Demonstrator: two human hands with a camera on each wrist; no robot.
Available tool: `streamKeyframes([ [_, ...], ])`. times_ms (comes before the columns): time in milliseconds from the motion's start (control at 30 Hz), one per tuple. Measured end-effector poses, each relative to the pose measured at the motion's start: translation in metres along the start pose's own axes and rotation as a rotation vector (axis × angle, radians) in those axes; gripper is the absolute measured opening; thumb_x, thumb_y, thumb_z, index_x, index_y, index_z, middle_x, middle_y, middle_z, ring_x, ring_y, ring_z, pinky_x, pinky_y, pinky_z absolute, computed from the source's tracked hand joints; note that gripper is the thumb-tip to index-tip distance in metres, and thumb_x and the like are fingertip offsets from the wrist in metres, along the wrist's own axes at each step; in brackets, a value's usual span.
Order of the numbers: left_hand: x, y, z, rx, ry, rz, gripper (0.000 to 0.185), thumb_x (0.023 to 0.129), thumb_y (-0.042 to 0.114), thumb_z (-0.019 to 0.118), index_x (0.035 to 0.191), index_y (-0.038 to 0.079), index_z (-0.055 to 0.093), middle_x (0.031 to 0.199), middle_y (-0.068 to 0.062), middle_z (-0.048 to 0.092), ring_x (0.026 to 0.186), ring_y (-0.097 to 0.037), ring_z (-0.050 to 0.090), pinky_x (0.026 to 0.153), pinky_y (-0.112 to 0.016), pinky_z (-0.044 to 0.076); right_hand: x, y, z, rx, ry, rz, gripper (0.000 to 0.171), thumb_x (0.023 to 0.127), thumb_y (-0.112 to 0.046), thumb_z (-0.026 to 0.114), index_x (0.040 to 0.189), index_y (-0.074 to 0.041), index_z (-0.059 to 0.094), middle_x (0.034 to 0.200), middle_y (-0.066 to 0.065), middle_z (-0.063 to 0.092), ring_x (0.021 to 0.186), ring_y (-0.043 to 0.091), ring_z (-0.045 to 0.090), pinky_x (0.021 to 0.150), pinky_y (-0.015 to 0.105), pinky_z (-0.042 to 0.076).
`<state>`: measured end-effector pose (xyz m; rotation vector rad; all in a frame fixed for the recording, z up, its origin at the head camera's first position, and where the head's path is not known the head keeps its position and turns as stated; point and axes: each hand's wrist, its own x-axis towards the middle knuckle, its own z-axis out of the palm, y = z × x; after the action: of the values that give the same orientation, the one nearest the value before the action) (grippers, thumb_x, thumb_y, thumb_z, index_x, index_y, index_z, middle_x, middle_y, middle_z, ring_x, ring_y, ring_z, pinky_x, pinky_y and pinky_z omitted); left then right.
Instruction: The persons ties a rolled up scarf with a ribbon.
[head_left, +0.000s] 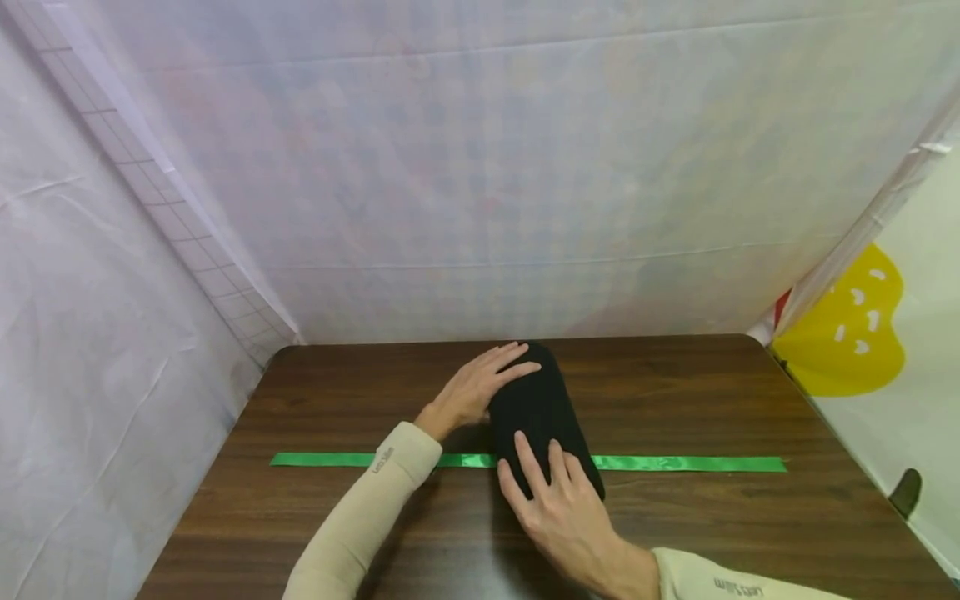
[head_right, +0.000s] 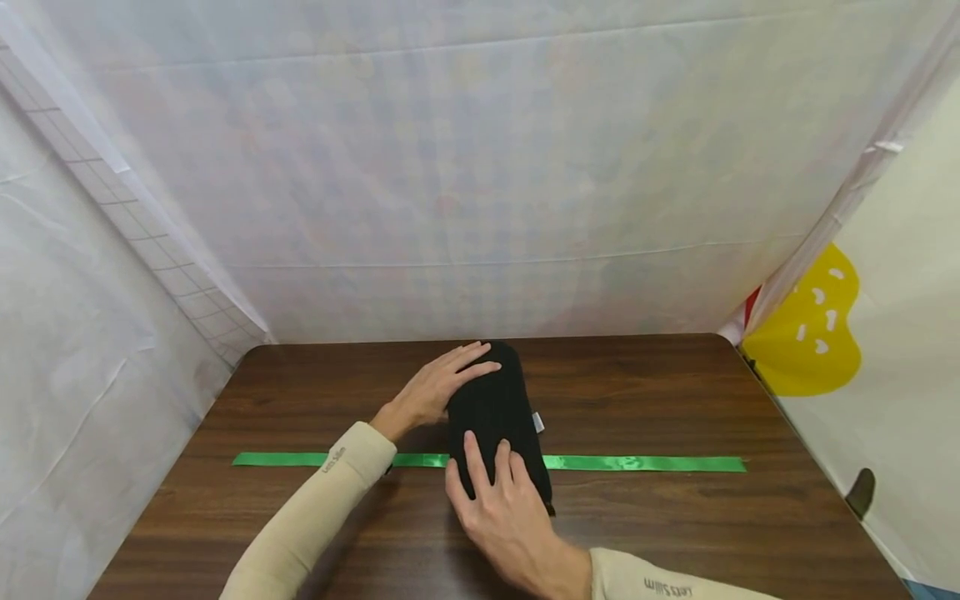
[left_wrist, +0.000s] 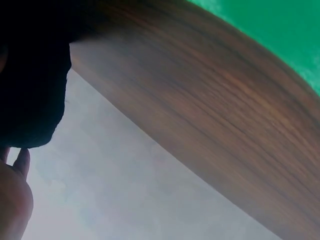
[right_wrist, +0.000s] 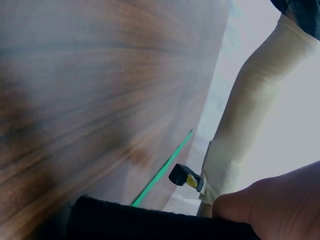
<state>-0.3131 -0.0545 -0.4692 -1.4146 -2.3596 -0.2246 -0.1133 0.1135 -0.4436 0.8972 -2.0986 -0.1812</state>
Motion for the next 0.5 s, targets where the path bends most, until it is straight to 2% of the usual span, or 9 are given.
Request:
streamKeyframes([
  [500,0.0035,0.0074,0.0058,0.022,-0.024,0.029,0.104,0.069,0.032,0.092,0.154,0.023,0.032,0.161,-0.011,0.028,0.149,-0.026,0.026,0.121,-0.037,0.021,-0.0096,-0.0066,0.0034,0.023,0.033,0.052,0.049,0.107,-0.011,0.021,0.108,-0.009,0.07,0.119,0.025,0.064,0.078,0.046,0.064,0.06,0.048,0.052],
])
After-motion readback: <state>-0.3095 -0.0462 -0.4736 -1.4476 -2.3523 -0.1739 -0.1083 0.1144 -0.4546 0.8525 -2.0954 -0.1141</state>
